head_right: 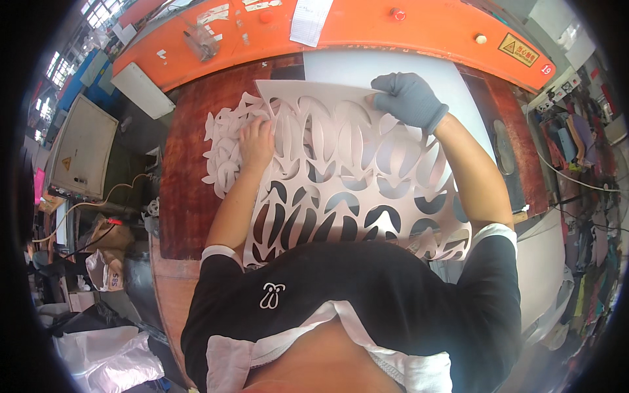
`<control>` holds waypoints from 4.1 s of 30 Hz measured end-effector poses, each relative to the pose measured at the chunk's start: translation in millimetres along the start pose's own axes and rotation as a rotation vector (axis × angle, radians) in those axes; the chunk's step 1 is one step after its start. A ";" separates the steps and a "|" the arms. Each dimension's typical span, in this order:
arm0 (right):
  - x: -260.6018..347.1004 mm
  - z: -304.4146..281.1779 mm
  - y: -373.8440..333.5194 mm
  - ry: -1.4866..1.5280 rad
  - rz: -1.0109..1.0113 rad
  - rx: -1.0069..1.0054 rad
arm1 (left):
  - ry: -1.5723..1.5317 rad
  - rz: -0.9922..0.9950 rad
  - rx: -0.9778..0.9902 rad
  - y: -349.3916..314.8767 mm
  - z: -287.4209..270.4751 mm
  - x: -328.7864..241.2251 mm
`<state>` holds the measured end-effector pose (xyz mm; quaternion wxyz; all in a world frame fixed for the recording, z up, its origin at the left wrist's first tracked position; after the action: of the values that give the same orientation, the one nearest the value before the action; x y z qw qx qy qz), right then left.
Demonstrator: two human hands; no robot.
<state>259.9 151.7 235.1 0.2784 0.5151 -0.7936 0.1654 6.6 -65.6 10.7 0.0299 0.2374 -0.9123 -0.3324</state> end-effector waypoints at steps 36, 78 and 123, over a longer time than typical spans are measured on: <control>20.7 -20.7 -38.5 0.745 -0.039 -0.300 | -1.289 -0.481 0.762 109.2 -165.2 -84.6; 17.4 -11.3 -30.2 0.682 -0.068 -0.426 | -2.204 -0.524 0.610 51.2 -134.6 -24.2; 2.1 -10.8 -50.6 0.695 0.077 -0.537 | -2.282 -0.292 0.872 33.3 -108.0 -29.6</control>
<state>308.3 135.1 243.7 0.6465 0.3082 -0.6863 0.1270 41.9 -93.9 118.4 -0.9040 -0.0992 -0.4154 -0.0171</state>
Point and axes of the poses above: each hand's wrist, its own y-axis towards the middle knuckle, its own z-axis out of the palm, x = y × z, the point moved 3 cm from there along y, towards the middle knuckle, and after that the axes turned 2 degrees about x, right-handed, at the moved point
